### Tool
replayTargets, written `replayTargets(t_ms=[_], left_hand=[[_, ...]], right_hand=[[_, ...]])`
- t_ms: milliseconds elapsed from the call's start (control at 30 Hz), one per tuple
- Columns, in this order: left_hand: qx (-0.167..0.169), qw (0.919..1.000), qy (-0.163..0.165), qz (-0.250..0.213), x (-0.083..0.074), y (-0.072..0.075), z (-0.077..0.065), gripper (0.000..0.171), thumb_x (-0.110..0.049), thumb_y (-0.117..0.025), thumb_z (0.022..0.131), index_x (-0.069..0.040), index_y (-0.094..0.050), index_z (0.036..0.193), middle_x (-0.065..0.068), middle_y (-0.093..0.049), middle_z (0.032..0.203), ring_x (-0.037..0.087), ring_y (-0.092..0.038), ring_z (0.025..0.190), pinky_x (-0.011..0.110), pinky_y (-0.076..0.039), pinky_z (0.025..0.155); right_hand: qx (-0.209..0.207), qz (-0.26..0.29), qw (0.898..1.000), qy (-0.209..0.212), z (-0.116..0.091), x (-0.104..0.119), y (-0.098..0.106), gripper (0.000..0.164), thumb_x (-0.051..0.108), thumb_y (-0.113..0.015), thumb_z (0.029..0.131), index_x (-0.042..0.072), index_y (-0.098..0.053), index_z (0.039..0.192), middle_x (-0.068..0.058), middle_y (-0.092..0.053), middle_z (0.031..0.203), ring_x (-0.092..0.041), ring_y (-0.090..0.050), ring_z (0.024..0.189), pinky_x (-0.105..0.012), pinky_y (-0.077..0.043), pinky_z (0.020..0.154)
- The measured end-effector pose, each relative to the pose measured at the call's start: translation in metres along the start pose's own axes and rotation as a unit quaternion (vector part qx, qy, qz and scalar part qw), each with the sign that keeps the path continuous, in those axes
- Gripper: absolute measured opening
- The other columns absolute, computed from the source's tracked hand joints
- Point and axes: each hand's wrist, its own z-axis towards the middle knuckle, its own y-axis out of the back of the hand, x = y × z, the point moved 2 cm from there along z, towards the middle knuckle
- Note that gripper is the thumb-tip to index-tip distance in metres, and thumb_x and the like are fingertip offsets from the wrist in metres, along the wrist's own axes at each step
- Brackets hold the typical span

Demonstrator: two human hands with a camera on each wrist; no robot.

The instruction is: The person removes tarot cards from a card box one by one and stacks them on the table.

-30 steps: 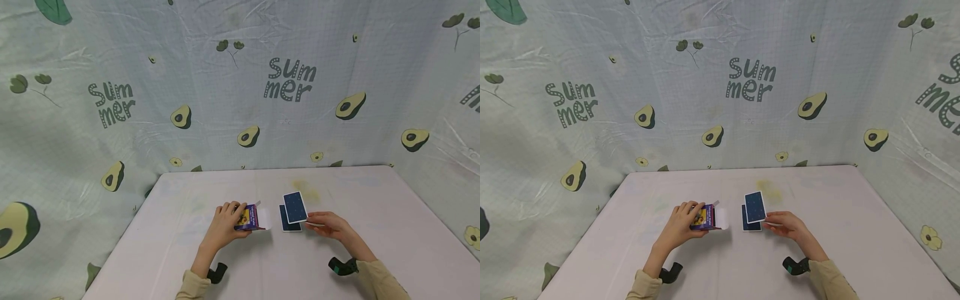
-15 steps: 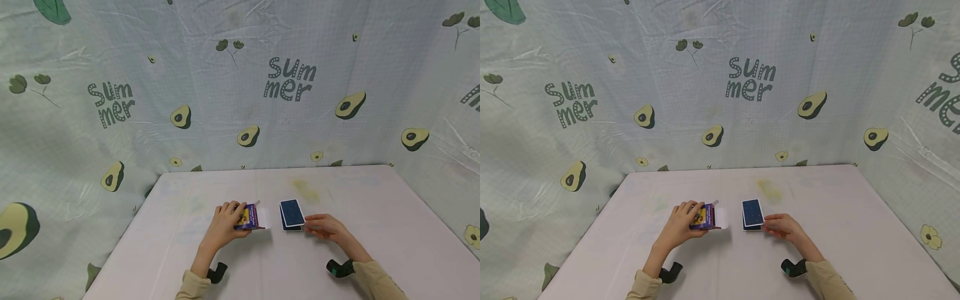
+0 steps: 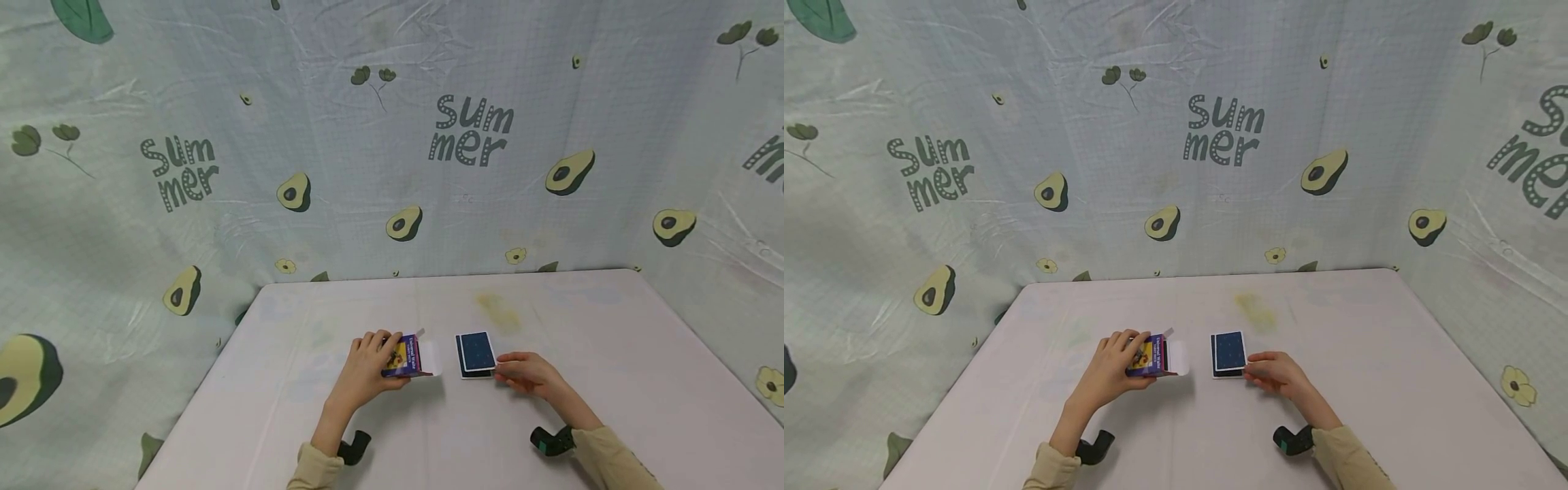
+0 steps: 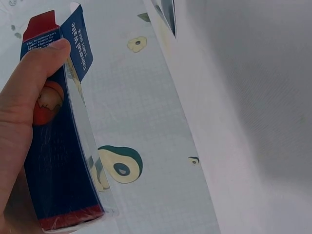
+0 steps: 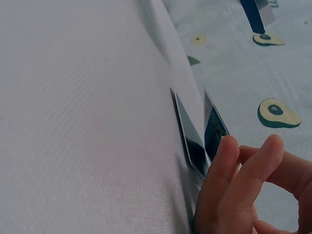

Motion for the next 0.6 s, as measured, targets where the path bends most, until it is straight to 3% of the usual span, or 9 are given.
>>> replayTargets(t_ms=[300,600], left_hand=[[-0.002,1.0000,-0.001,0.000,-0.0002,-0.0003,0.0029,0.074,-0.049,-0.073,0.064,-0.015,-0.047,0.125,0.003,-0.051,0.108,0.019,-0.048,0.095,0.039,-0.040,0.081],[0.015,0.9997,-0.019,0.004,-0.0048,-0.0033,-0.0018,0.073,-0.050,-0.072,0.065,-0.016,-0.047,0.124,0.002,-0.051,0.108,0.020,-0.048,0.096,0.039,-0.040,0.080]], right_hand=[[-0.031,-0.050,0.998,0.005,-0.0001,0.0002,-0.0010,0.037,0.009,-0.064,0.079,-0.006,-0.052,0.110,0.001,-0.065,0.071,-0.004,-0.061,0.059,-0.015,-0.046,0.050],[-0.070,-0.095,0.993,-0.010,0.0004,-0.0049,-0.0065,0.033,0.010,-0.065,0.078,-0.006,-0.054,0.105,-0.001,-0.064,0.071,-0.007,-0.060,0.057,-0.017,-0.046,0.050]])
